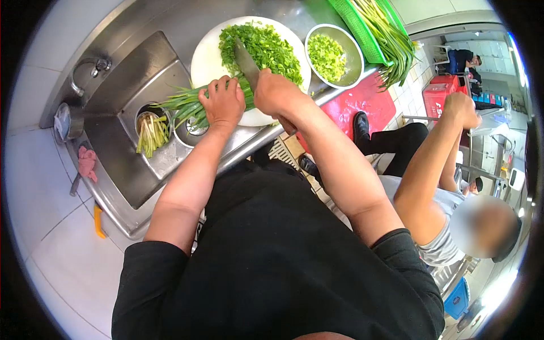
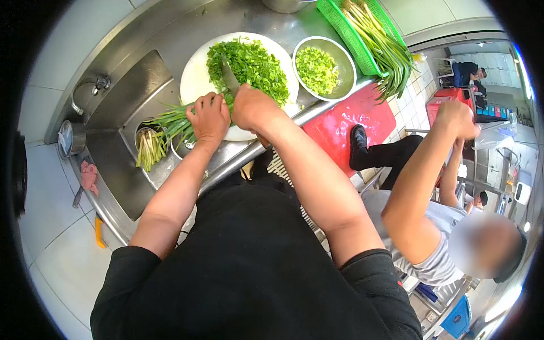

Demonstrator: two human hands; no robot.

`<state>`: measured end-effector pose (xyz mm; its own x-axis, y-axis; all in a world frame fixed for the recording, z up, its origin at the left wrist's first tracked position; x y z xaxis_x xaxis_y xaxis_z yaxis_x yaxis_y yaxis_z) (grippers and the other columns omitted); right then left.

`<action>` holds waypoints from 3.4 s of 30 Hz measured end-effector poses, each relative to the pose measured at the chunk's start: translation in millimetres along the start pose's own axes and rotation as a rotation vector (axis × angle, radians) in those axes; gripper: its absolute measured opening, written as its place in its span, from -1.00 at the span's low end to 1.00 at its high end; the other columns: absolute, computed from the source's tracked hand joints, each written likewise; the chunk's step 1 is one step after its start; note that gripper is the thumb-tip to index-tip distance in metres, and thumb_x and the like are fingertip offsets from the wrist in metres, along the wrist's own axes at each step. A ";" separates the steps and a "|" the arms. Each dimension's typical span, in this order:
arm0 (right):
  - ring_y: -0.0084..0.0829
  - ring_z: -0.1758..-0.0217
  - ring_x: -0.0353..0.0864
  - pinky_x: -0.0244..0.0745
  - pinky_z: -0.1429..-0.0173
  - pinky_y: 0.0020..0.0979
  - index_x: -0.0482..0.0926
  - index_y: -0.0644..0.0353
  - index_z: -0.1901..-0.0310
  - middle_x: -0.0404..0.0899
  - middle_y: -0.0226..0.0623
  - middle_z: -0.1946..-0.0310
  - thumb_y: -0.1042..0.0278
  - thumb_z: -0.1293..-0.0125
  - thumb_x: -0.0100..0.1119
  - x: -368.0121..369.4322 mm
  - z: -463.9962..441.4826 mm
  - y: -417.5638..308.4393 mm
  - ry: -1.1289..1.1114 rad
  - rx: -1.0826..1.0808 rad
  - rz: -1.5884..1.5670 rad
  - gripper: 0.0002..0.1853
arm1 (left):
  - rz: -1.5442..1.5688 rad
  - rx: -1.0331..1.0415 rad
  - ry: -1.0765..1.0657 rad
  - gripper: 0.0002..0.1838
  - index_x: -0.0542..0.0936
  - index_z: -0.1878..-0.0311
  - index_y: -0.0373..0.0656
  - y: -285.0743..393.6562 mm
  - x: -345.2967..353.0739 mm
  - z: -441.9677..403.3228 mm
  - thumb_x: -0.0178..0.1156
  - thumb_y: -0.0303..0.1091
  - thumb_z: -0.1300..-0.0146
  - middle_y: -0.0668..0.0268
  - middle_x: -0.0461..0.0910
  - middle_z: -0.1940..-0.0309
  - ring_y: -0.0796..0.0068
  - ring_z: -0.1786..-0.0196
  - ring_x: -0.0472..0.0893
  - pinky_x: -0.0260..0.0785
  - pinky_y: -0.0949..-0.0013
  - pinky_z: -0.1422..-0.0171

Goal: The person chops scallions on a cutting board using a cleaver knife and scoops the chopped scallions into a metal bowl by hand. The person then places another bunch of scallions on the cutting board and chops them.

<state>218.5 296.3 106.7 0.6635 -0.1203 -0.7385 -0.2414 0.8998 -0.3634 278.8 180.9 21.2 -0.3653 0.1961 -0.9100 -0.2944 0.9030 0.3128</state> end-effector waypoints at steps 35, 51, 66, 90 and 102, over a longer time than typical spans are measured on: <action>0.32 0.20 0.81 0.73 0.02 0.17 0.37 0.51 -0.14 0.76 0.32 0.27 0.42 -0.49 0.05 74.1 64.4 35.6 0.080 -0.054 0.142 -0.66 | 0.192 -0.006 0.103 -0.84 0.71 0.06 0.06 -7.8 -9.5 2.4 0.24 -0.17 -0.43 0.43 0.69 0.00 0.32 -0.23 0.56 0.15 -0.09 -0.43; 0.32 0.07 0.81 0.69 -0.11 0.20 0.34 0.46 -0.21 0.74 0.38 0.26 0.40 -0.50 0.02 113.9 73.5 67.5 0.092 0.099 0.018 -0.63 | 0.130 -0.029 0.030 -0.79 0.69 -0.04 0.05 -9.5 0.4 1.0 0.16 -0.14 -0.55 0.40 0.67 -0.09 0.29 -0.26 0.54 0.11 -0.10 -0.46; 0.30 0.11 0.82 0.71 -0.02 0.21 0.31 0.46 -0.16 0.74 0.40 0.27 0.47 -0.46 0.06 115.5 66.1 55.9 0.103 0.025 0.073 -0.66 | 0.180 -0.063 0.016 -0.79 0.65 -0.02 -0.02 -10.2 1.2 3.0 0.11 -0.18 -0.56 0.33 0.66 -0.06 0.25 -0.25 0.55 0.10 -0.10 -0.45; 0.37 0.17 0.76 0.62 -0.01 0.32 0.37 0.26 -0.11 0.74 0.26 0.34 0.23 -0.63 0.04 48.4 26.4 69.9 0.286 -0.056 0.000 -0.73 | 0.124 -0.078 -0.024 -0.71 0.60 -0.11 -0.07 -4.8 1.6 -17.3 -0.06 -0.15 -0.70 0.22 0.63 -0.12 0.15 -0.27 0.53 0.08 -0.16 -0.50; 0.30 0.09 0.78 0.62 -0.10 0.26 0.41 0.27 -0.10 0.75 0.29 0.26 0.25 -0.63 0.03 46.3 21.1 73.7 0.181 -0.057 -0.069 -0.75 | 0.209 0.072 -0.201 -0.21 0.45 -0.53 -0.08 0.7 -18.3 -62.6 0.19 0.33 -0.51 0.06 0.46 -0.55 0.07 -0.68 0.31 -0.19 -0.39 -0.77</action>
<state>246.4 366.0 57.7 0.5430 -0.2585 -0.7989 -0.2429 0.8624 -0.4442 230.0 154.1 55.1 -0.2271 0.4459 -0.8658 -0.1655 0.8584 0.4855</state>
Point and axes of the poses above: each hand's wrist, its own z-axis away from the middle knuckle, its own x-axis out of the palm, y = z × x, the point moved 10 cm from there along -z, towards the middle knuckle
